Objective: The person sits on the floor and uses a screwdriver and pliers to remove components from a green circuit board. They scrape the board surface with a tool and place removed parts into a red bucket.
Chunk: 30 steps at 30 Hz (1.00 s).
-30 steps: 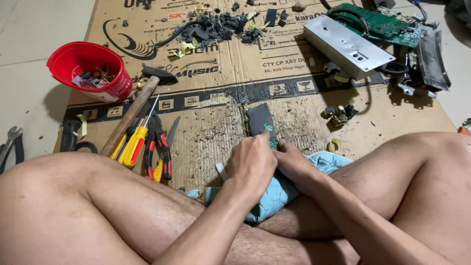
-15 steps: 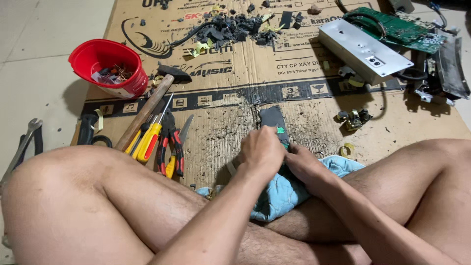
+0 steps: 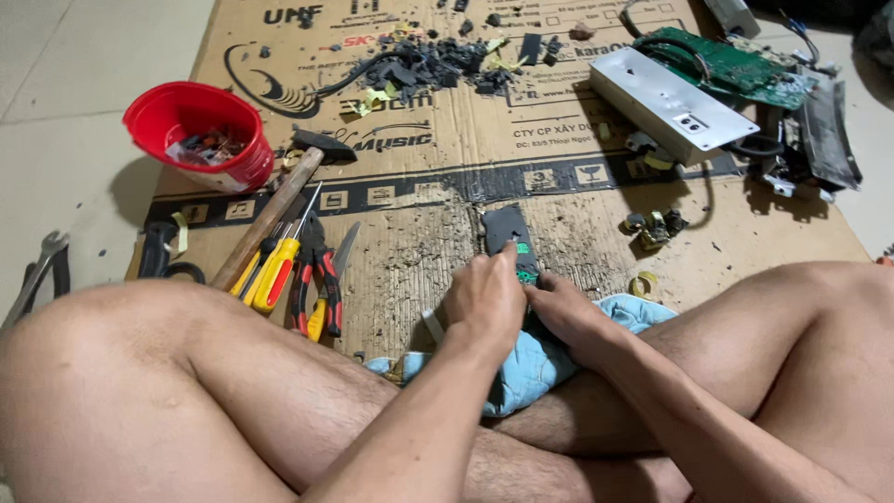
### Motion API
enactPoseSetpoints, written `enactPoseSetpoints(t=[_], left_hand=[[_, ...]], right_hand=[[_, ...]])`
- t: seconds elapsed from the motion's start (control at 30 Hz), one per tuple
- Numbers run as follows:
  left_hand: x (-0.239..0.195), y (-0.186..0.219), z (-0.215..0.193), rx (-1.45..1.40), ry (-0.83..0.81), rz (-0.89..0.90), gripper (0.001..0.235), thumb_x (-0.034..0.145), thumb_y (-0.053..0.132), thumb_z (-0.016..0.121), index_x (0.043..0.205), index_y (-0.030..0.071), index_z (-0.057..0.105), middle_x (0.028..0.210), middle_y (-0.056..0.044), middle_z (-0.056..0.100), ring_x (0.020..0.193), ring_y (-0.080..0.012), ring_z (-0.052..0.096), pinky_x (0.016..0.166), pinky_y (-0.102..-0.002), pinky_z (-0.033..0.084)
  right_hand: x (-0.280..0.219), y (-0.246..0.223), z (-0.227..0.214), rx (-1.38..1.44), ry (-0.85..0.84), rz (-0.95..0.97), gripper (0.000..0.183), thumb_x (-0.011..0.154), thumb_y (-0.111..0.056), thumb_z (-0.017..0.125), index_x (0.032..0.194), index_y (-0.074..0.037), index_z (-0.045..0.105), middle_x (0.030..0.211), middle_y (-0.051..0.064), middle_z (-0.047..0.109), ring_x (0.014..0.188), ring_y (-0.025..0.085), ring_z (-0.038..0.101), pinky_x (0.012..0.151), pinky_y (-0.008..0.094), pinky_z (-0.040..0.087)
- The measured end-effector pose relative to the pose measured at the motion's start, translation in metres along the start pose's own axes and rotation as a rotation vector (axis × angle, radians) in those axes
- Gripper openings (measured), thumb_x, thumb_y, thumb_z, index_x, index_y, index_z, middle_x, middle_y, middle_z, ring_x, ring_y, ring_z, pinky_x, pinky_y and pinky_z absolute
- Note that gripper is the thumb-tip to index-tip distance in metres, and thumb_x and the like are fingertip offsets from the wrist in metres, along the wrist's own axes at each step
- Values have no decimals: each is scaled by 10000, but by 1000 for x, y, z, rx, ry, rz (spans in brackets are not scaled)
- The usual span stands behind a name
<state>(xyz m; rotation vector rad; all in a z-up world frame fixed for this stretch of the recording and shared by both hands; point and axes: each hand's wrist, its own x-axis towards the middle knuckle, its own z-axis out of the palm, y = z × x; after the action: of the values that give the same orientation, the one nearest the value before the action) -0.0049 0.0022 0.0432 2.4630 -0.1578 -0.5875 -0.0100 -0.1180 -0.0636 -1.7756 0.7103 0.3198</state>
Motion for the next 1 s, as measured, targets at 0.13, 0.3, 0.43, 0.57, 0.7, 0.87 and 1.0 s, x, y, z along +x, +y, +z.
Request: enactPoseSetpoints(t=[0.13,0.3,0.43,0.57,0.7,0.87,1.0], left_hand=[[21,-7,14,-146,51,-5,400,1041,105,476,1426,59,575,1211,-322,675,1194,-462,634,974,-559,563],[80,-27,40,-314,-15,-281,386,972,360,466,1288,376,687,1268,-3,715,1251,-234,637,1003,-425,543],[51,-12,26,24,-62,-65,479,955,192,578,1432,233,589,1277,-178,682,1221,-376,632,992,-522,551],[69,-20,33,-478,47,-303,403,958,300,504,1322,274,674,1042,-77,720,800,-240,660,637,-381,568],[50,-31,24,-660,75,-337,416,984,326,523,1343,195,687,1043,-101,743,729,-217,720,542,-306,588],[-42,-27,-55,-319,14,-179,452,932,351,464,1310,290,703,1295,-105,704,1294,-364,591,1071,-492,491],[-57,-39,-57,-209,6,-96,459,958,268,437,1344,212,680,1277,-171,693,1279,-421,584,1075,-542,470]], right_hand=[[7,8,-1,-51,-13,-4,367,858,-306,686,1096,-30,726,832,214,669,714,324,666,520,429,516],[8,6,3,50,-19,17,356,902,-327,681,1070,-14,685,743,182,619,595,306,639,434,395,498],[1,-3,-3,77,-12,38,314,902,-292,646,1068,-28,686,703,169,604,555,283,613,413,349,466],[-7,-14,-1,128,-56,30,285,901,-301,673,995,-32,666,635,161,564,464,263,561,314,331,403],[-33,-39,-8,-166,0,111,763,781,-475,732,1458,-153,589,1354,224,627,1281,425,567,937,528,524],[-60,-72,-44,-631,38,-120,586,811,-671,653,1014,-140,796,974,203,742,997,373,702,819,485,535],[-42,-73,-59,-1179,129,-410,942,805,-806,607,1434,-107,541,1353,237,607,1323,399,556,1023,546,534]])
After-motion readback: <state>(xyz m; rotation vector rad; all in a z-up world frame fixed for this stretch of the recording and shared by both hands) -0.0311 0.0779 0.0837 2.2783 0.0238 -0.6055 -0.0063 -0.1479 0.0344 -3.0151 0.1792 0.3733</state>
